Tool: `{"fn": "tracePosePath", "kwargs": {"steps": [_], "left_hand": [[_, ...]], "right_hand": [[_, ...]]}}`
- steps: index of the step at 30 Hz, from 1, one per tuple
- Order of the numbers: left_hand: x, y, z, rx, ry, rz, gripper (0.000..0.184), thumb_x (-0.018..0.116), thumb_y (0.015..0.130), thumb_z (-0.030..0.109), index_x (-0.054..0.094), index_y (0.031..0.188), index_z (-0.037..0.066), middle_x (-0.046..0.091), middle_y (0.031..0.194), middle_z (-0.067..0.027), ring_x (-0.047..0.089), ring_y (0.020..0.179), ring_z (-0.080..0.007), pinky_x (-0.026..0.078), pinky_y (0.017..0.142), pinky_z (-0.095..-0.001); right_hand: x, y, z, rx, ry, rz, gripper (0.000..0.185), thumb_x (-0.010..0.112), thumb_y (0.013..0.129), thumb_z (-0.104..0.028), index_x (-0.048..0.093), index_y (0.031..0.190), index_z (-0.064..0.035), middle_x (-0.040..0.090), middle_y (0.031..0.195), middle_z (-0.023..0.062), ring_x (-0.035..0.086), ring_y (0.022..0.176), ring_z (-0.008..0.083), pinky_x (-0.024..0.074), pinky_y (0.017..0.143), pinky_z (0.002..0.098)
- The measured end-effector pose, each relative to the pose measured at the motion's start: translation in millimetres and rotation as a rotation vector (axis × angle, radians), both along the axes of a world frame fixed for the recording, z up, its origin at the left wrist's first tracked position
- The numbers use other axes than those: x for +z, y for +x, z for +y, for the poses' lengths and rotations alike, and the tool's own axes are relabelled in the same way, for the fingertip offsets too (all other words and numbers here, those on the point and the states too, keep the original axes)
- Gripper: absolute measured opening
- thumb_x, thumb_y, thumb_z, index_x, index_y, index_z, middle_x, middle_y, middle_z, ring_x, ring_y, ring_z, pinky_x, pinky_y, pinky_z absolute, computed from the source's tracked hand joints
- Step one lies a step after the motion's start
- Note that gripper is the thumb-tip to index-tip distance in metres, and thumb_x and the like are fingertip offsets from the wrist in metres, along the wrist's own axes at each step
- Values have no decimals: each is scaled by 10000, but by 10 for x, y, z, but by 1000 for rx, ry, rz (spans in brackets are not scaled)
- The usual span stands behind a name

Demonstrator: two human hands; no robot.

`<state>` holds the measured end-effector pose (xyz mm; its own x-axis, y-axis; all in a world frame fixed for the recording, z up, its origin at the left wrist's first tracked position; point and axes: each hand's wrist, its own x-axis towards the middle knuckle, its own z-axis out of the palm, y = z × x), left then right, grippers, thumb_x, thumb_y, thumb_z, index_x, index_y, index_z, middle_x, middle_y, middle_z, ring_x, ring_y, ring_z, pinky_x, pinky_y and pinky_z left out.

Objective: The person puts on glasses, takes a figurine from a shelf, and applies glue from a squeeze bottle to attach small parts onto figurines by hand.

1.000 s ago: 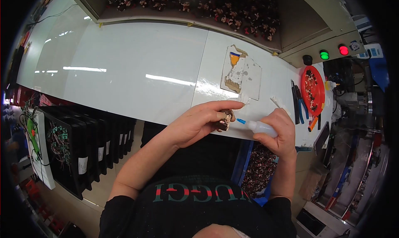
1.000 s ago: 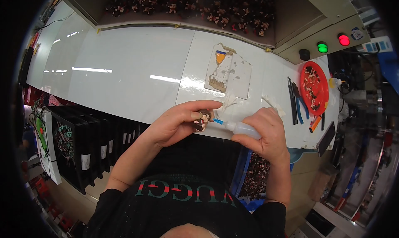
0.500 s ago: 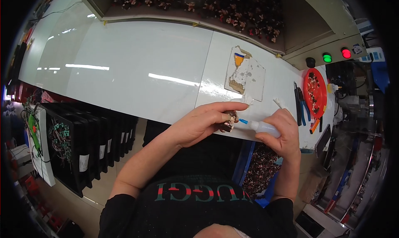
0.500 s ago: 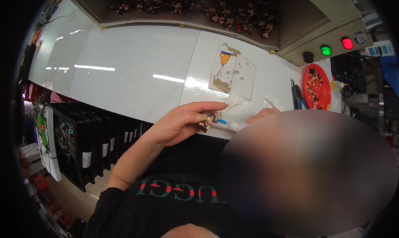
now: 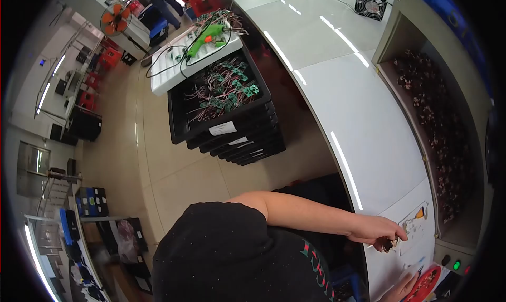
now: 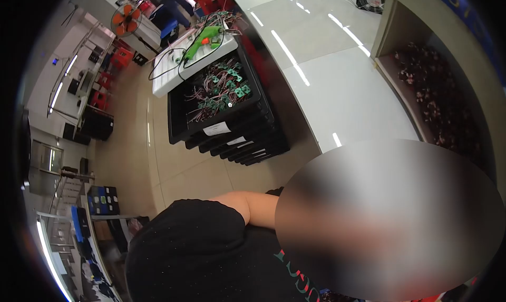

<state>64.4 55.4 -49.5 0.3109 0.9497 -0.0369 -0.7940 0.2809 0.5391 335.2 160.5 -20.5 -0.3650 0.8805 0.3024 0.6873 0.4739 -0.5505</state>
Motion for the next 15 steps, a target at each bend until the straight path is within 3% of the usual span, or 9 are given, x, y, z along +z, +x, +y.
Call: {"fn": "tracePosePath", "kwargs": {"steps": [1, 5, 6, 9, 12, 15], "left_hand": [[2, -2, -5, 15, -9, -17, 506, 527, 887, 195, 447, 1354, 18, 541, 1016, -35, 491, 810, -96, 436, 730, -243], [144, -79, -56, 70, 18, 119, 545, 556, 894, 174, 396, 1376, -23, 523, 1011, -44, 486, 832, -95, 434, 744, -244], [131, -69, -40, 92, 65, 167, 551, 570, 889, 160, 393, 1375, -29, 521, 1000, -43, 486, 839, -92, 436, 748, -244], [65, -35, 8, 125, 166, 281, 571, 608, 877, 129, 383, 1373, -44, 520, 980, -40, 487, 865, -85, 440, 759, -243], [79, -34, 13, 144, 196, 377, 588, 627, 876, 133, 374, 1377, -44, 531, 1004, -47, 494, 898, -90, 448, 772, -247], [43, 0, -21, 182, 279, 530, 612, 637, 881, 152, 358, 1396, -28, 548, 1084, -74, 519, 917, -113, 462, 811, -257]], "right_hand": [[-52, -25, 13, -193, -75, 88, 303, 530, 969, -238, 606, 1032, 48, 647, 890, 165, 587, 756, 224, 502, 658, 348], [-290, 72, 291, -44, 34, 228, 376, 686, 882, -269, 561, 902, 85, 592, 786, 172, 549, 713, 211, 498, 651, 322], [-281, 58, 283, -106, 81, 122, 360, 714, 861, -229, 524, 836, 76, 575, 777, 177, 559, 718, 222, 504, 668, 325], [-79, -170, 71, -161, 71, 39, 355, 700, 871, -239, 503, 876, 56, 573, 853, 185, 575, 769, 226, 506, 696, 326], [67, -346, -143, -161, 247, 183, 316, 686, 877, -193, 473, 947, 29, 554, 961, 174, 575, 844, 231, 510, 737, 336], [-124, -158, -182, -105, 347, 506, 362, 683, 799, -99, 555, 1118, 16, 580, 1063, 165, 561, 920, 287, 442, 808, 399]]}}
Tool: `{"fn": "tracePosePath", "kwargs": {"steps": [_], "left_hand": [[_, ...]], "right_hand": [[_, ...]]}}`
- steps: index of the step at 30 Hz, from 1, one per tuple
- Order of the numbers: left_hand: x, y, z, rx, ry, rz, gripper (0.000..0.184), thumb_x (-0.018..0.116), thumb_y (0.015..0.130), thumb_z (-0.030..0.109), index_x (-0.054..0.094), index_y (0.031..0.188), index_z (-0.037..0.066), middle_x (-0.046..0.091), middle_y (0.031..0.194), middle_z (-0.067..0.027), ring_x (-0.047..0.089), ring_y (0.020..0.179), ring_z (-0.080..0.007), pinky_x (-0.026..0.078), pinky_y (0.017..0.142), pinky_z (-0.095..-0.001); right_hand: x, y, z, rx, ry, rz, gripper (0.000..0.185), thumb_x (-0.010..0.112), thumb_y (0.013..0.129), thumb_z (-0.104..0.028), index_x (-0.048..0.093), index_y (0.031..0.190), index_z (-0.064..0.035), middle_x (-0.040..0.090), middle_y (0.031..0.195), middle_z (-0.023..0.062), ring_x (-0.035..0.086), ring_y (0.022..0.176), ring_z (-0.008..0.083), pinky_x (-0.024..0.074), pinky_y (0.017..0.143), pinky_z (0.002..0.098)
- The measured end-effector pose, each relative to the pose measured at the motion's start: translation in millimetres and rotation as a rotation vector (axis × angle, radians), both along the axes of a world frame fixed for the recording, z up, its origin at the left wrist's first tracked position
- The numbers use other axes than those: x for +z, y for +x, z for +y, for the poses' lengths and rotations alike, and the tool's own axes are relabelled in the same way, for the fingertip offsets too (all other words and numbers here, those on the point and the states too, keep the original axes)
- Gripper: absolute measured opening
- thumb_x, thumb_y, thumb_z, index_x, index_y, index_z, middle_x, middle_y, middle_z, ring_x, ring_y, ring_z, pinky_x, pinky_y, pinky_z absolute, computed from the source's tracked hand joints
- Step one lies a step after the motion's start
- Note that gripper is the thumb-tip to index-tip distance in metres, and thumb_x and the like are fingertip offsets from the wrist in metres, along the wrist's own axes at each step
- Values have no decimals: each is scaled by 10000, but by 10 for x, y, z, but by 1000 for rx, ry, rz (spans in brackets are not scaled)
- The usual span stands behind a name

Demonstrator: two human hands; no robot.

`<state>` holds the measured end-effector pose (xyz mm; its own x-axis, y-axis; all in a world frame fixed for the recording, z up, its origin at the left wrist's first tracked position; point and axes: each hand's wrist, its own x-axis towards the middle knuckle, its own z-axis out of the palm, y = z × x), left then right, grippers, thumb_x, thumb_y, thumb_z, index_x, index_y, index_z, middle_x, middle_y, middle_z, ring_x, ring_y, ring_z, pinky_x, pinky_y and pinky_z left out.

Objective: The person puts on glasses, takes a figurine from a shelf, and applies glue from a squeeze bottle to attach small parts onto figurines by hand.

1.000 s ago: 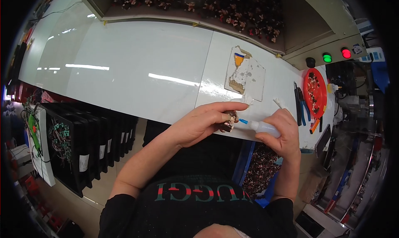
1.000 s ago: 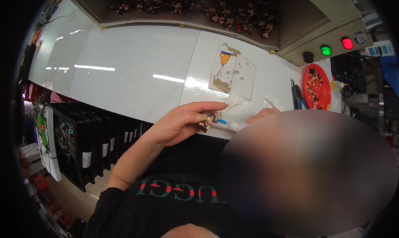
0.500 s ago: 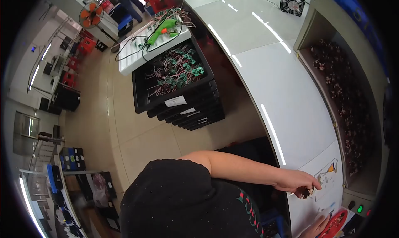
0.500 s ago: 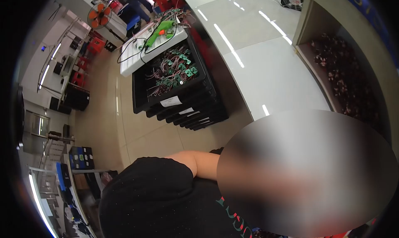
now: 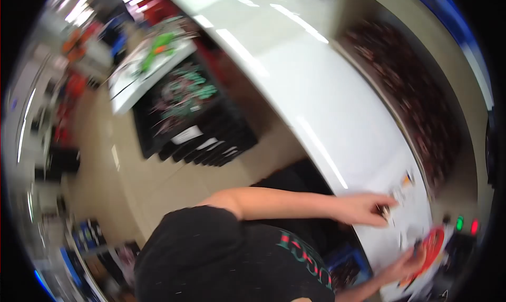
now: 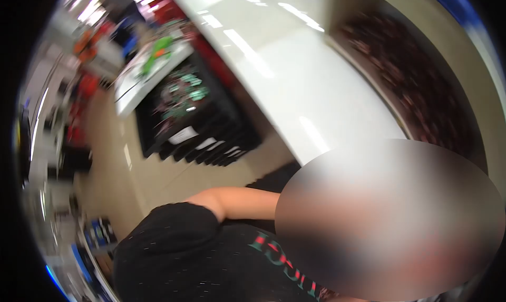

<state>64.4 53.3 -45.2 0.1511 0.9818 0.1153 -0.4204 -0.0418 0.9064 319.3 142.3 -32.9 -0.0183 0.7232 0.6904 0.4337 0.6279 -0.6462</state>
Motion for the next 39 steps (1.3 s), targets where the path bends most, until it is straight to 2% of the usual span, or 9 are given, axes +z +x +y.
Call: {"fn": "tracePosePath", "kwargs": {"steps": [1, 2, 3, 6, 10, 14, 20, 32, 39], "left_hand": [[139, -53, -79, 7, -20, 12, 630, 636, 885, 144, 335, 1413, -22, 543, 1122, -81, 536, 929, -118, 469, 837, -263], [194, -52, -98, -31, -84, -13, 640, 632, 893, 142, 316, 1426, -17, 536, 1168, -95, 555, 977, -130, 478, 863, -275], [190, -49, -114, -18, -108, 7, 634, 632, 895, 132, 319, 1429, -9, 531, 1198, -108, 560, 1026, -142, 485, 886, -293], [204, -50, -68, 74, -76, 266, 603, 645, 884, 107, 370, 1412, 8, 539, 1181, -100, 566, 1003, -127, 487, 878, -280], [201, -43, -54, 85, -89, 350, 569, 642, 885, 107, 403, 1392, 8, 556, 1148, -89, 569, 960, -116, 488, 826, -264], [234, -18, -50, 88, -94, 390, 551, 645, 881, 112, 426, 1376, 9, 579, 1102, -81, 572, 925, -112, 484, 802, -257], [276, -20, -29, 94, -7, 635, 570, 660, 860, 138, 436, 1368, 7, 595, 1055, -95, 566, 858, -117, 473, 782, -257], [264, -3, -37, 107, -10, 643, 555, 653, 857, 148, 447, 1354, 13, 598, 1046, -128, 580, 816, -150, 489, 747, -284], [247, 66, -60, 208, -65, 605, 462, 706, 819, 116, 504, 1220, 5, 567, 1037, -127, 611, 840, -167, 523, 705, -270]], "right_hand": [[117, -153, -283, -80, -40, -281, 395, 646, 839, -54, 496, 1201, -3, 528, 1156, 127, 518, 1023, 234, 421, 888, 375], [194, -395, -551, -41, -278, -303, 422, 675, 809, -61, 513, 1196, -17, 516, 1187, 125, 482, 1103, 241, 381, 966, 369], [209, -604, -688, 108, -354, -260, 461, 696, 778, -62, 516, 1201, -27, 505, 1196, 129, 473, 1124, 269, 366, 983, 378], [119, -996, -637, 402, -311, -273, 533, 707, 711, -40, 517, 1209, -41, 512, 1129, 155, 501, 1070, 300, 416, 928, 384], [28, -1101, -542, 415, -233, -153, 441, 707, 695, 28, 526, 1093, -31, 511, 1067, 131, 550, 964, 259, 524, 764, 322], [-9, -1084, -546, 396, -287, -95, 406, 707, 712, 25, 523, 1069, -33, 501, 1048, 127, 554, 926, 247, 529, 745, 315], [-56, -1107, -532, 359, -298, -103, 406, 736, 712, -1, 522, 1055, -35, 497, 1036, 125, 551, 894, 238, 519, 727, 307], [-49, -1155, -529, 330, -290, -104, 386, 756, 696, -27, 533, 1011, -33, 512, 991, 127, 545, 877, 246, 500, 719, 312], [-34, -1096, -510, 333, -300, -143, 373, 745, 693, -13, 534, 1000, -30, 517, 971, 117, 545, 873, 256, 499, 724, 317]]}}
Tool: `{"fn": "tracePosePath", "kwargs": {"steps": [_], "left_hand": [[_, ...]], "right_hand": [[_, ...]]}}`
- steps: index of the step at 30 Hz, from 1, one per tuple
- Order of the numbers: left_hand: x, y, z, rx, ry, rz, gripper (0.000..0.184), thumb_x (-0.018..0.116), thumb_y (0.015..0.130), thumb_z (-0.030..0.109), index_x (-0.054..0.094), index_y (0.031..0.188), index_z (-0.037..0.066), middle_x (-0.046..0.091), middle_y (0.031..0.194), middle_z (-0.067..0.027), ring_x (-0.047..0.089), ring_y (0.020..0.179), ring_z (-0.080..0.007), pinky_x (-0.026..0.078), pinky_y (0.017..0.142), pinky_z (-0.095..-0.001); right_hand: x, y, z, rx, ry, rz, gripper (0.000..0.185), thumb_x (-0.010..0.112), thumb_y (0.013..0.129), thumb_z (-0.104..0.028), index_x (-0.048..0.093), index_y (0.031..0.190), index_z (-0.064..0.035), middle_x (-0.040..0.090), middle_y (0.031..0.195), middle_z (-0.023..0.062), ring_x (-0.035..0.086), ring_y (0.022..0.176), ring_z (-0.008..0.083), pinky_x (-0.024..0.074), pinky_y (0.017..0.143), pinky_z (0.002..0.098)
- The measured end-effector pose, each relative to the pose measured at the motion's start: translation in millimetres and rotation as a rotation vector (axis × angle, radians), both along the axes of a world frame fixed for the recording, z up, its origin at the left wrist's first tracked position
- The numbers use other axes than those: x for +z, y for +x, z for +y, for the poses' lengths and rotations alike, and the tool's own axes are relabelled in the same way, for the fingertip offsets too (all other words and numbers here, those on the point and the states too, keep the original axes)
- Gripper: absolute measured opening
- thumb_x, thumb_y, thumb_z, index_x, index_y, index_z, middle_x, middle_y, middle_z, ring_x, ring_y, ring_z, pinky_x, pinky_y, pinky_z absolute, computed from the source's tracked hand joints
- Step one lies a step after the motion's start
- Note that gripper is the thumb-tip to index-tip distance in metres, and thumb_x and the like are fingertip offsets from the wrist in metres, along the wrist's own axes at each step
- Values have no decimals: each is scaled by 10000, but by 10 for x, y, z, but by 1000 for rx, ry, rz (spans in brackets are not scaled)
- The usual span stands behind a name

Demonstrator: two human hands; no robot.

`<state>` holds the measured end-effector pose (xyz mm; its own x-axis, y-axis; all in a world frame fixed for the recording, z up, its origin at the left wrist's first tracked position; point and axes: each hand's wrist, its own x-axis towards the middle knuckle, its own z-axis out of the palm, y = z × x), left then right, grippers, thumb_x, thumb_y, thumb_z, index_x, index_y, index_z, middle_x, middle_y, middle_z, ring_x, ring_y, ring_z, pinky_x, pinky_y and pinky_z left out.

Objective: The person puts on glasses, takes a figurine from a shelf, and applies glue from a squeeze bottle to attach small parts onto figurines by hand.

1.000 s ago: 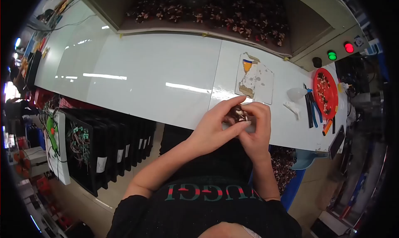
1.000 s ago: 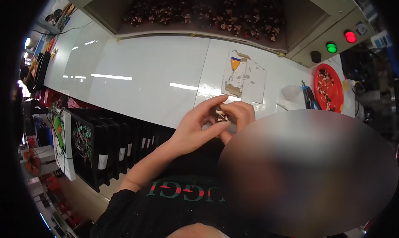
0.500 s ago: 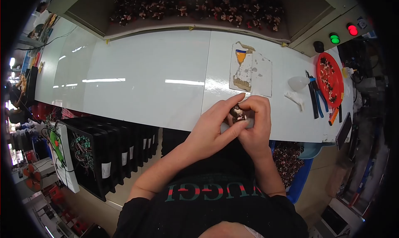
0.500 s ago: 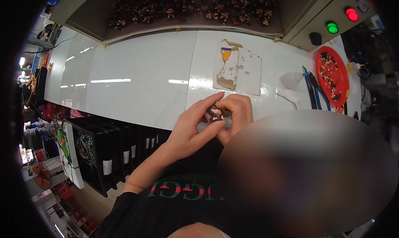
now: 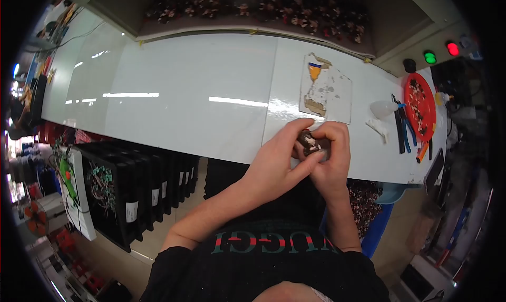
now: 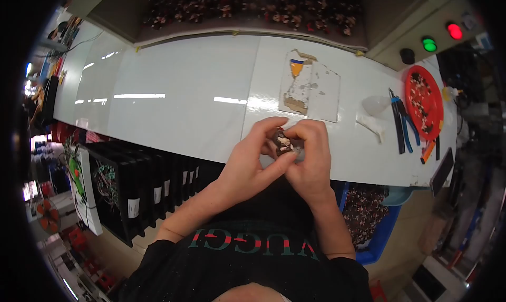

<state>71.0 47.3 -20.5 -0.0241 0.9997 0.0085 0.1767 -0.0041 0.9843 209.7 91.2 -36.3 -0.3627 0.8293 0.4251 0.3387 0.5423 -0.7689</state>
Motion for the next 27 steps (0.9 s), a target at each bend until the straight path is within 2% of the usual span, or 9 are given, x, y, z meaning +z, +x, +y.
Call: {"fn": "tracePosePath", "kwargs": {"steps": [3, 6, 12, 14, 15, 20, 24, 27], "left_hand": [[0, 16, 9, 122, 167, 146, 429, 748, 768, 62, 518, 1127, 10, 542, 1054, -119, 621, 858, -165, 546, 692, -252], [-92, -52, 15, 43, 213, 165, 432, 769, 737, 29, 519, 1089, 11, 519, 1066, -108, 620, 868, -161, 561, 693, -248], [-202, -58, 10, 38, 294, 96, 437, 767, 722, -14, 518, 1080, 10, 518, 1068, -103, 617, 884, -150, 559, 766, -272], [-234, -39, 8, 70, 300, 58, 417, 784, 710, 16, 539, 1047, 12, 527, 1044, -113, 607, 887, -172, 562, 721, -262], [-240, -34, 6, 89, 302, 40, 408, 793, 703, 31, 550, 1031, 13, 531, 1033, -117, 602, 889, -184, 563, 698, -257], [-227, -43, 1, 74, 289, -28, 409, 791, 698, 8, 547, 1026, 8, 518, 1044, -117, 610, 914, -170, 577, 734, -263], [-213, -48, -1, 91, 293, -76, 423, 779, 707, -19, 519, 1039, 9, 497, 1058, -110, 610, 919, -169, 578, 781, -282], [-204, -61, -3, 91, 270, -264, 439, 763, 722, -46, 486, 1057, 11, 478, 1074, -102, 608, 936, -167, 569, 827, -304]], "right_hand": [[13, -12, -3, 1, 5, -3, 370, 730, 695, 16, 530, 1004, -25, 518, 971, 117, 550, 875, 253, 512, 716, 317], [37, -33, -15, 4, -1, 1, 370, 720, 695, 35, 526, 1004, -23, 520, 974, 118, 553, 880, 253, 517, 711, 322], [1, -6, -27, 22, 10, 12, 396, 707, 694, 52, 501, 1023, -21, 525, 986, 124, 560, 895, 257, 536, 720, 327], [2, 5, -9, 40, 30, 6, 415, 706, 689, 54, 489, 1035, -19, 529, 987, 123, 562, 899, 261, 541, 723, 327], [-3, 5, -14, 39, 19, 21, 424, 707, 684, 55, 487, 1038, -20, 530, 984, 121, 562, 901, 266, 537, 725, 329], [-18, -4, -46, 38, -37, 69, 447, 717, 668, 53, 487, 1042, -32, 543, 980, 115, 561, 908, 289, 505, 763, 347], [-36, -1, -35, 43, 29, 103, 451, 720, 679, 48, 485, 1052, -44, 552, 999, 117, 563, 916, 294, 488, 796, 363], [-13, 3, -47, 24, 30, 124, 450, 719, 685, 47, 482, 1055, -50, 561, 1001, 115, 567, 922, 292, 484, 801, 370]]}}
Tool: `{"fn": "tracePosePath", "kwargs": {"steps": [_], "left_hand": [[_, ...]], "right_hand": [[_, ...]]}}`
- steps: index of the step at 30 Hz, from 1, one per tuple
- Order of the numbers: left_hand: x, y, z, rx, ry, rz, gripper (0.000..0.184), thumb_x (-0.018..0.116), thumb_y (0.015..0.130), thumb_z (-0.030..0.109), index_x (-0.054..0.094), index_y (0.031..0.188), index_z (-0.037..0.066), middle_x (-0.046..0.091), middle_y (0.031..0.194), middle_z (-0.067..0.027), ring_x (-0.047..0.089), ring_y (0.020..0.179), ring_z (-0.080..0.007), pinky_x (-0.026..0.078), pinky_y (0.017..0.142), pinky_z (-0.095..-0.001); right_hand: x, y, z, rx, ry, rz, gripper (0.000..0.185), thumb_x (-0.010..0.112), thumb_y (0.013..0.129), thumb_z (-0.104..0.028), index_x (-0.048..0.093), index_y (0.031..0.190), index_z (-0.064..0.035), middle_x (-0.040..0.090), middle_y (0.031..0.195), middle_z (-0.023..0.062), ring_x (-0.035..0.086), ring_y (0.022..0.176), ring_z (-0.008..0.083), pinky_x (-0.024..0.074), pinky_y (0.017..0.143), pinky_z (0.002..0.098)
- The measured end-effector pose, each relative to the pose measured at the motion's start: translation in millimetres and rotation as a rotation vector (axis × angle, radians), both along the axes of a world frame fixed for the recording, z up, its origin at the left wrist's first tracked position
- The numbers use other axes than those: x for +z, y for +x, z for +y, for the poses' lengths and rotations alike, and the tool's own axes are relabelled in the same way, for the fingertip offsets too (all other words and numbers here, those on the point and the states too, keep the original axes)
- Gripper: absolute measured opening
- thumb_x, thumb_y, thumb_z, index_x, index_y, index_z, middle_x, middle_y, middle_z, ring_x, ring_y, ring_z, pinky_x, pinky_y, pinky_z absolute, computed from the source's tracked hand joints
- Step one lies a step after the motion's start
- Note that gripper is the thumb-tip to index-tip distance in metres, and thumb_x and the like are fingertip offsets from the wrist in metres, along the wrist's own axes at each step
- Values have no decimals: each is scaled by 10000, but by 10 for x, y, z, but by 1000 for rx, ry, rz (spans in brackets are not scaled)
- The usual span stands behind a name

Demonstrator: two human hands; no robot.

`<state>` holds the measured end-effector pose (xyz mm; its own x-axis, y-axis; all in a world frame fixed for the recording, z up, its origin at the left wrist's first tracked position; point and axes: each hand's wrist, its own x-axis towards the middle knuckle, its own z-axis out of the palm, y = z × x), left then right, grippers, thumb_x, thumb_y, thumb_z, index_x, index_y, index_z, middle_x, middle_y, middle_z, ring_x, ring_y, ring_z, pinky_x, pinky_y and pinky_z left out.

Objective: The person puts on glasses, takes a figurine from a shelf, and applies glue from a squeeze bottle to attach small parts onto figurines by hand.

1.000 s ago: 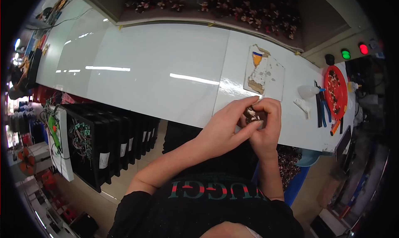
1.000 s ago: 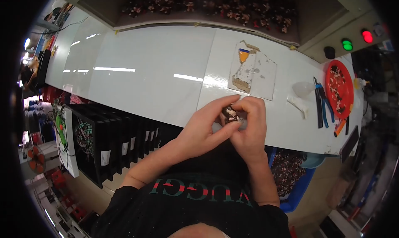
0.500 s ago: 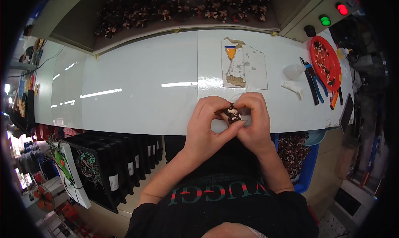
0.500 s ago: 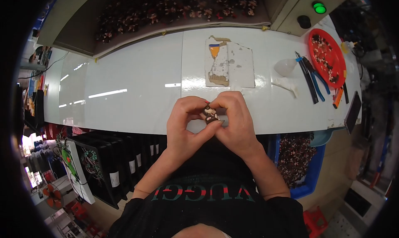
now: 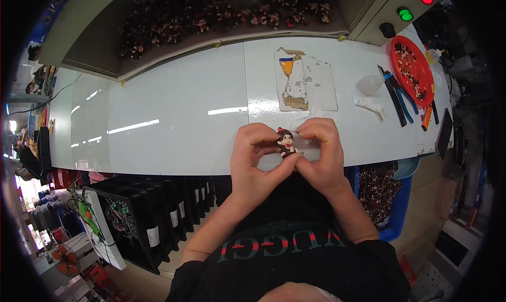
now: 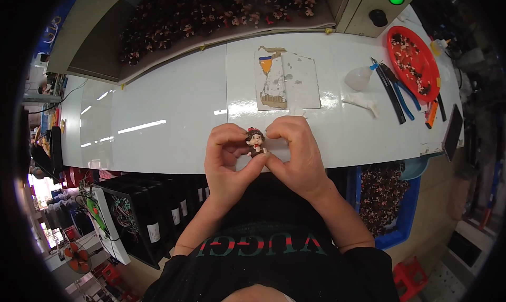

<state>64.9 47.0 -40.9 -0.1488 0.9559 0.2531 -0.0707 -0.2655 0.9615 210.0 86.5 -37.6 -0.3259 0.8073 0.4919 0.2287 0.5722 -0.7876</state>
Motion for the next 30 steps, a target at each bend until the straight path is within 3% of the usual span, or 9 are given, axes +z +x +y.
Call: {"fn": "tracePosePath", "kwargs": {"steps": [17, 21, 23, 30], "left_hand": [[-97, 19, -36, -69, 32, 3, 444, 763, 729, -47, 486, 1070, 15, 458, 1076, -98, 595, 986, -190, 565, 859, -317], [4, -36, -49, -80, -8, -11, 413, 770, 757, 38, 505, 1073, 25, 457, 1072, -97, 592, 985, -204, 557, 850, -315], [-33, -52, -64, -73, -7, -19, 388, 760, 779, 85, 507, 1066, 24, 456, 1070, -94, 591, 957, -186, 544, 827, -299], [35, -91, -116, -33, 23, -17, 342, 733, 778, 103, 492, 1003, 11, 453, 1031, -83, 578, 875, -168, 519, 777, -275]], "right_hand": [[-38, 72, -12, 15, 35, 31, 369, 732, 708, 27, 501, 986, -51, 594, 939, 112, 588, 878, 279, 489, 785, 355], [-289, 127, -73, 18, -81, 174, 397, 771, 764, -158, 471, 1005, -64, 487, 992, 99, 499, 949, 245, 453, 837, 365], [-355, 156, -66, 21, -123, 209, 422, 755, 799, -186, 438, 1053, -70, 457, 1057, 104, 487, 990, 229, 440, 874, 345], [-296, 95, -38, 30, -144, 132, 351, 662, 844, -65, 384, 1057, -62, 439, 1103, 102, 487, 1004, 210, 436, 899, 323]]}}
